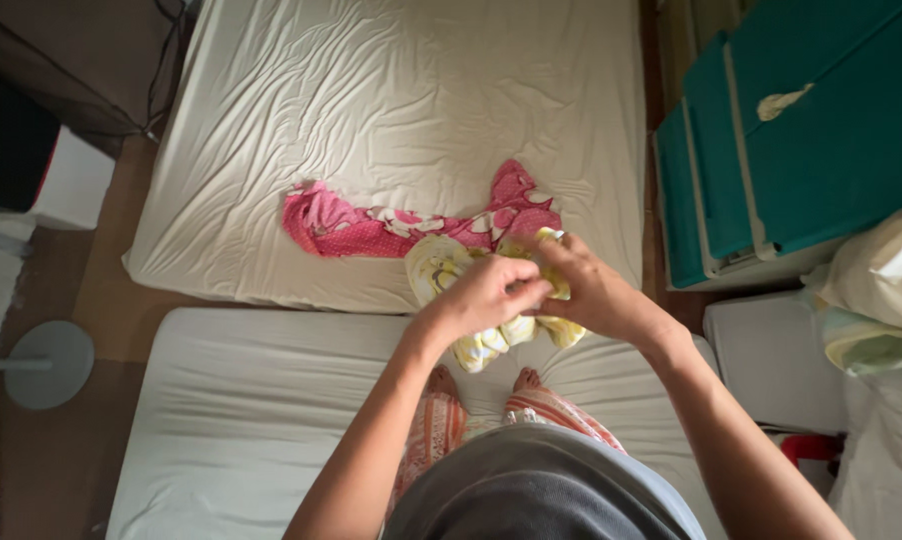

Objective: The person folds several pieces of bedding on a bed, including a yellow emoji-patterned sheet, a white pillowcase, a pastel-striped sheet, and a pink patterned blanket. Each item is folded by hand and stacked in a corner of the room.

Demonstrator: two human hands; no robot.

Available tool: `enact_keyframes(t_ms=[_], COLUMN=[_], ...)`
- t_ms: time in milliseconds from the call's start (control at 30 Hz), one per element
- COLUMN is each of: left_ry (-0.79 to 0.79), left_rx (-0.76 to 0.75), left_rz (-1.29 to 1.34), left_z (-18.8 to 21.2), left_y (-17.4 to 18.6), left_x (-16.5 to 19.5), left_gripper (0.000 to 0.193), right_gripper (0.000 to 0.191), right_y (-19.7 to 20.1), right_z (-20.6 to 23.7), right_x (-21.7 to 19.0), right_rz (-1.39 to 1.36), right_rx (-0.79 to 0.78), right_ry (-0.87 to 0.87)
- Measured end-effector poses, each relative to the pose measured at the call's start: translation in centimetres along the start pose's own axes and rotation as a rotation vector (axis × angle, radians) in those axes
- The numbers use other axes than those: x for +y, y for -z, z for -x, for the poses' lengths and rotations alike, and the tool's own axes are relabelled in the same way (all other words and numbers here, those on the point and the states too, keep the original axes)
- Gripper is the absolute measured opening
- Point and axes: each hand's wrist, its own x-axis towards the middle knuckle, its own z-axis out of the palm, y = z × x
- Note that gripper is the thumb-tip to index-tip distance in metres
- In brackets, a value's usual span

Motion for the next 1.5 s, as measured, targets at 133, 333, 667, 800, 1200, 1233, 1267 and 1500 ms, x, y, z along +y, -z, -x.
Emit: enact_keyframes(t_ms=[133, 333, 667, 800, 1200, 1233, 1267, 1500], left_ry=[-0.056, -0.171, -0.542, -0.366, 0.623, 0.710, 0.792, 0.307], left_rx=[-0.045, 0.212, 0.754, 0.854, 1.041, 0.878, 0.713, 0.801], left_rz=[0.194, -0.024, -0.658, -0.627, -0.386, -0.356, -0.324, -0.099], left_z=[0.6, 2.2, 3.1, 2.6, 0.4, 0.7, 1.6, 2.5], left_y=[0.3, 1.6, 0.0, -0.3, 1.2, 1.5, 1.9, 2.5], left_x=[-0.3, 1.3, -0.6, -3.7, -10.4, -11.7, -13.2, -22.3], left_gripper=[0.025, 0.021, 0.018, 0.020, 0.065, 0.052, 0.041, 0.032], right_gripper=[0.039, 0.043, 0.026, 0.025, 0.020, 0.020, 0.021, 0.009], right_y=[-0.8, -0.6, 0.8, 1.0, 2.1, 2.2, 2.3, 4.9], right_z=[-0.7, -1.2, -2.3, -2.1, -1.3, -1.3, -1.2, -0.3], right_x=[1.2, 1.3, -3.0, -4.7, -7.1, -6.9, -6.5, -1.7], right_rz=[0.004, -0.026, 0.110, 0.089, 0.085, 0.100, 0.100, -0.091], right_rx=[-0.175, -0.017, 0.154, 0.175, 0.022, 0.037, 0.054, 0.166], right_ry=[-0.096, 0.057, 0.092, 0.216, 0.109, 0.105, 0.126, 0.176])
